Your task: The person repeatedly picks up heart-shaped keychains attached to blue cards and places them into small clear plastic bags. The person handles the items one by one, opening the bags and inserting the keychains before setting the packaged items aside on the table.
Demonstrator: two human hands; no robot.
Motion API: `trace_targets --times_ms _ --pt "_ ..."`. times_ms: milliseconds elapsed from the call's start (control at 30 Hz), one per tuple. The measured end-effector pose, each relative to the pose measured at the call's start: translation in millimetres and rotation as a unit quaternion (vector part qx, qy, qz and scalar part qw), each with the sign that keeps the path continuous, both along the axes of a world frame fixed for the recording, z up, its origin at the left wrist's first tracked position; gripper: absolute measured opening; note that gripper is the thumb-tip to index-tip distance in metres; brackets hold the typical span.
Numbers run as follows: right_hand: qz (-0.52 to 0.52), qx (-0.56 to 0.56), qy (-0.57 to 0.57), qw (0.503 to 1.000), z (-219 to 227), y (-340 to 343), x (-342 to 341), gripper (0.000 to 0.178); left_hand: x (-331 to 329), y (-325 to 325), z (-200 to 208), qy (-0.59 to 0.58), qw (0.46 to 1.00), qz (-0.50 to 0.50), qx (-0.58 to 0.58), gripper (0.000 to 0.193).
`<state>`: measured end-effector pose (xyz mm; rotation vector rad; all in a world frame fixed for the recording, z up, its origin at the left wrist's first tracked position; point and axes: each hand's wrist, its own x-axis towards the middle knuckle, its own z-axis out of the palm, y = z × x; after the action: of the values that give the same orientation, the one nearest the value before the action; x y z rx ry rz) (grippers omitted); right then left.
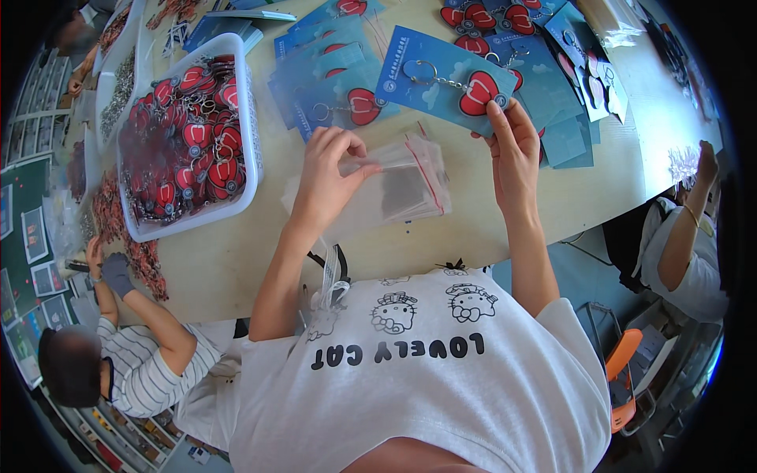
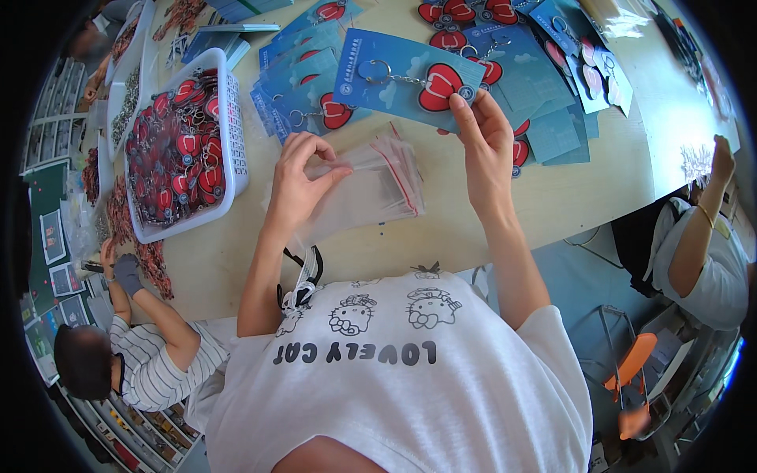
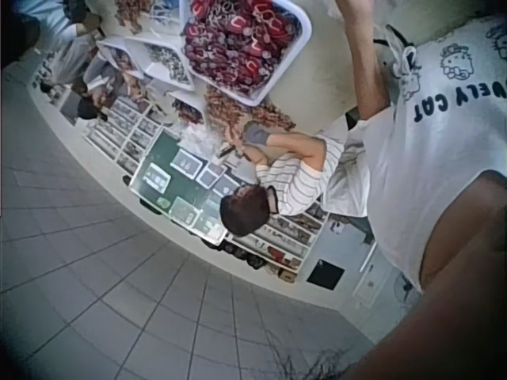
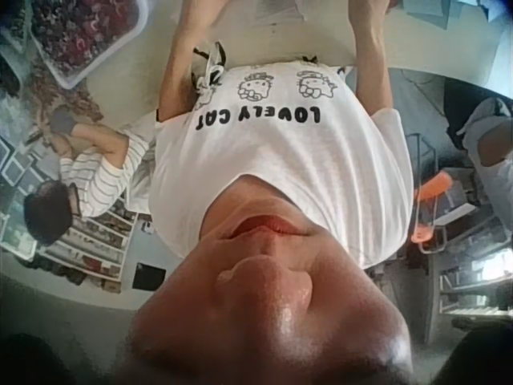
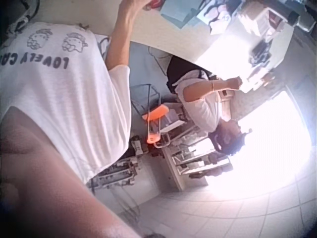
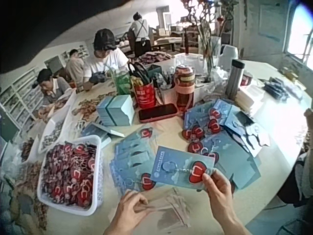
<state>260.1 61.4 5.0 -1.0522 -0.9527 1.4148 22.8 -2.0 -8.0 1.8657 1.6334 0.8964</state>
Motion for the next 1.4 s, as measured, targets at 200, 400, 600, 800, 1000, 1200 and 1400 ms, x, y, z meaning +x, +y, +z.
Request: trace_targets --times_ms 200,400,600,800,1000,1200,1400 --pt "0.001 -0.006 -0.047 0.999 -8 -2 11 0.018 -6 -4 -3 -0.073 0.996 -0.021 0.039 0.017" --pt "0.014 -0.010 -0.094 0.995 -7 -4 25 0.018 -20 -4 2 -0.085 0.995 -0.011 0.052 0.013" --pt "0.055 0.081 -0.098 0.990 4 7 25 0.020 -28 -6 18 -0.272 0.955 0.022 -0.118 0.013" --pt "0.135 0.045 -0.094 0.985 19 13 26 0.024 -24 -3 23 -0.313 0.938 0.053 -0.143 0.012" --pt "0.153 0.065 -0.115 0.979 17 21 35 0.026 -20 2 28 -0.316 0.936 0.062 -0.143 0.010" --pt "0.124 0.015 -0.017 0.992 25 23 28 0.024 -21 4 27 -0.311 0.938 0.049 -0.148 0.008" --pt "0.206 0.049 -0.164 0.963 27 23 38 0.024 -19 3 31 -0.389 0.898 0.040 -0.204 0.010"
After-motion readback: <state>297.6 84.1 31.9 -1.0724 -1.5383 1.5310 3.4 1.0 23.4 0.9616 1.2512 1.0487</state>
